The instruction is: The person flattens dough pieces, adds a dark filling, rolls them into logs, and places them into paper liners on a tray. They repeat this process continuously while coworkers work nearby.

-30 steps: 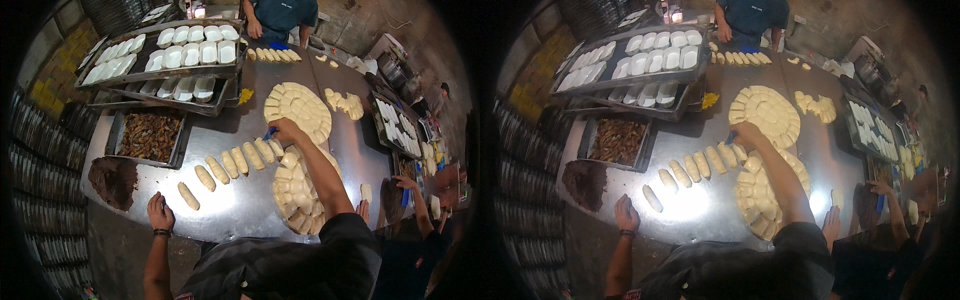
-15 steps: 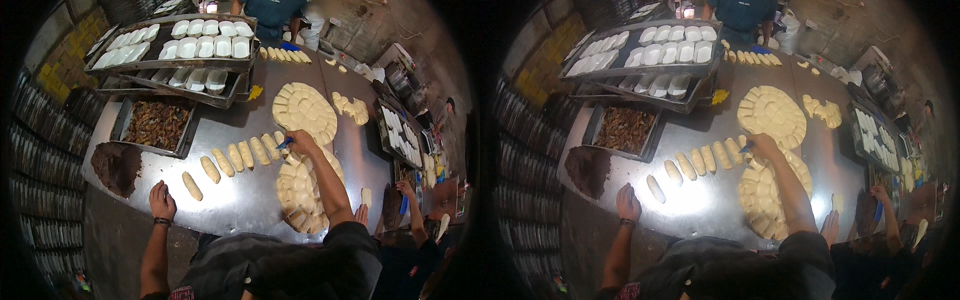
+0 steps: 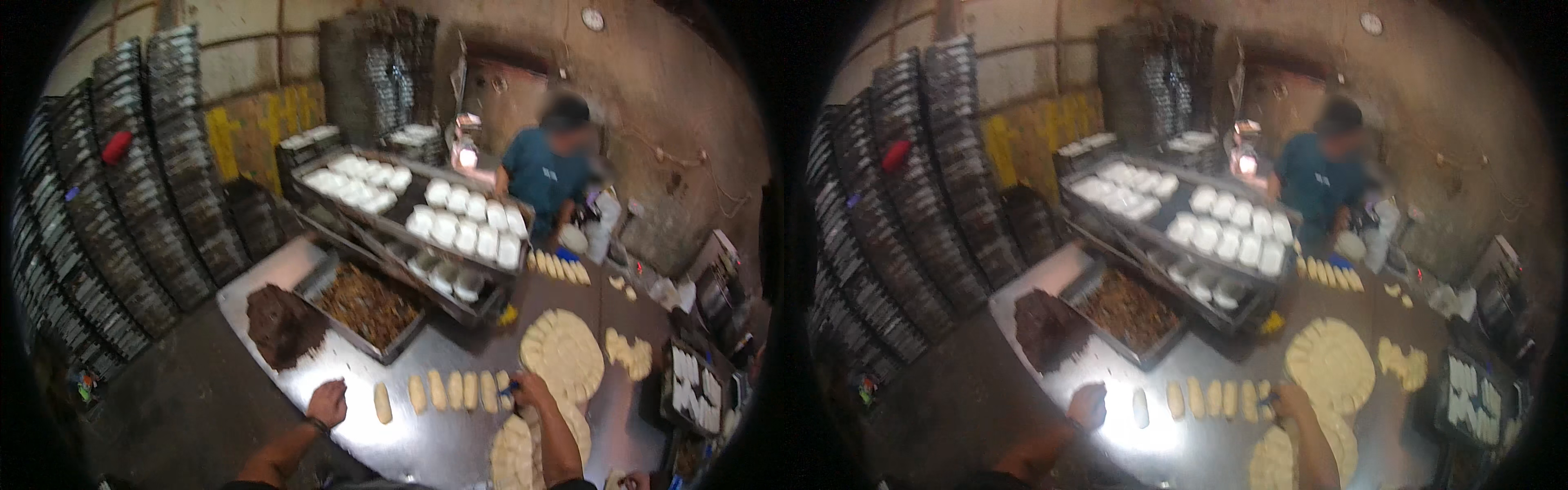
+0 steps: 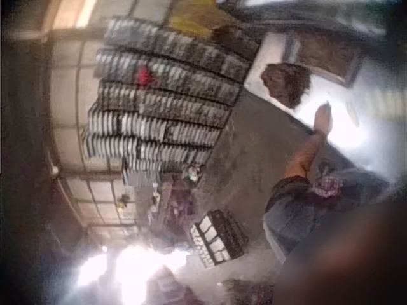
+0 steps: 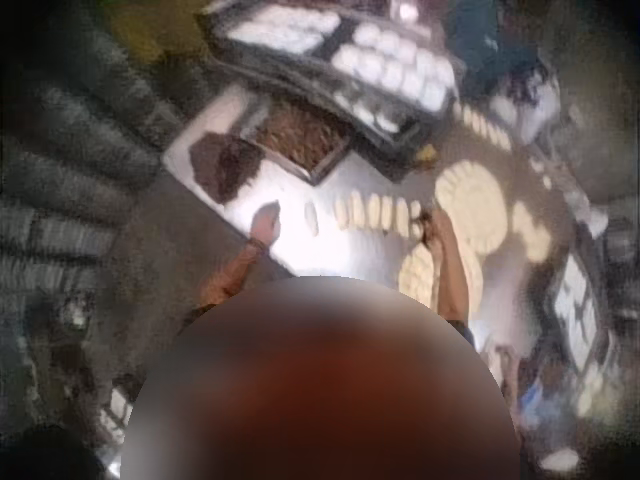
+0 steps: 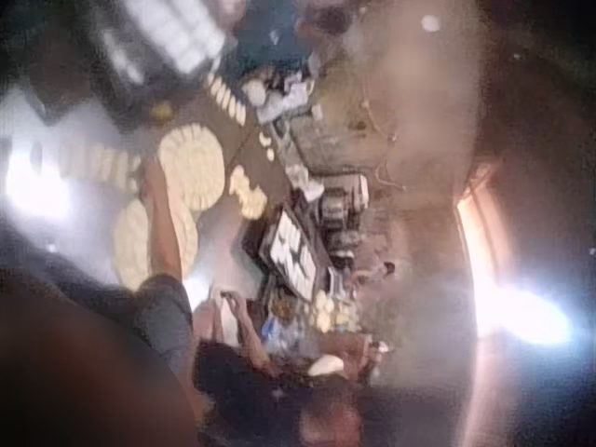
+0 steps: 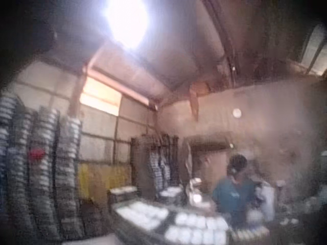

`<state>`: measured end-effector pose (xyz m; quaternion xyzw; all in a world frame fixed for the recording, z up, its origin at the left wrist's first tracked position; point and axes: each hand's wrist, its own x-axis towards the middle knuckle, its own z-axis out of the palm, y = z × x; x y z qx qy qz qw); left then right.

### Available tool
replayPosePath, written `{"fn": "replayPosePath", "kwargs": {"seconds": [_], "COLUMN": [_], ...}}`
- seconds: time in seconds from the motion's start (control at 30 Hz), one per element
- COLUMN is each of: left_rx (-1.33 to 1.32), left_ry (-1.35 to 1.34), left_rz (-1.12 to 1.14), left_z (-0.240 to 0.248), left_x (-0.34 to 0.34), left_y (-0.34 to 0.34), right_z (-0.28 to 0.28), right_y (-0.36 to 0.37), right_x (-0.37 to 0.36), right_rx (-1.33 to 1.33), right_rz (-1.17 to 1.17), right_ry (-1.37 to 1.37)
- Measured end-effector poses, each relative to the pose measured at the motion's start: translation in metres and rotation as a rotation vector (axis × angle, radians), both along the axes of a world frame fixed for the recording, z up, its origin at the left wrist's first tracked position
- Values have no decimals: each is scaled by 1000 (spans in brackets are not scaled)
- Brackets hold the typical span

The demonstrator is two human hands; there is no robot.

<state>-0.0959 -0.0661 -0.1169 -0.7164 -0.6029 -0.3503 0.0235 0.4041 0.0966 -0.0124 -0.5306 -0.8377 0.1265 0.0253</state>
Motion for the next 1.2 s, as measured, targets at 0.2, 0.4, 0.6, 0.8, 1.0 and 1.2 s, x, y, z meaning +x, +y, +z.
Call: {"fn": "replayPosePath", "kwargs": {"seconds": [0.2,0.4,0.6,0.8,1.0,1.2], "left_rx": [17,-3,8,-147,-161,-252], "left_ry": [30,40,-78,-37,-113,-124], "left_rz": [6,8,24,-54,-131,-249], "left_z": [-3,0,2,8,19,14], "left_x": [-2,-2,1,-4,-8,-18], "left_y": [0,0,0,-4,-4,1], "right_z": [-15,-21,-7,19,-1,-28], "right_y": [46,57,31,-47,-152,-184], "right_x": [-7,-11,-21,-58,-120,-152], "right_rx": [71,-8,-5,240,-504,-353], "right_rz": [-3,-49,-207,-338,-367,-535], "right_ry": [-46,-80,-152,510,579,598]}}
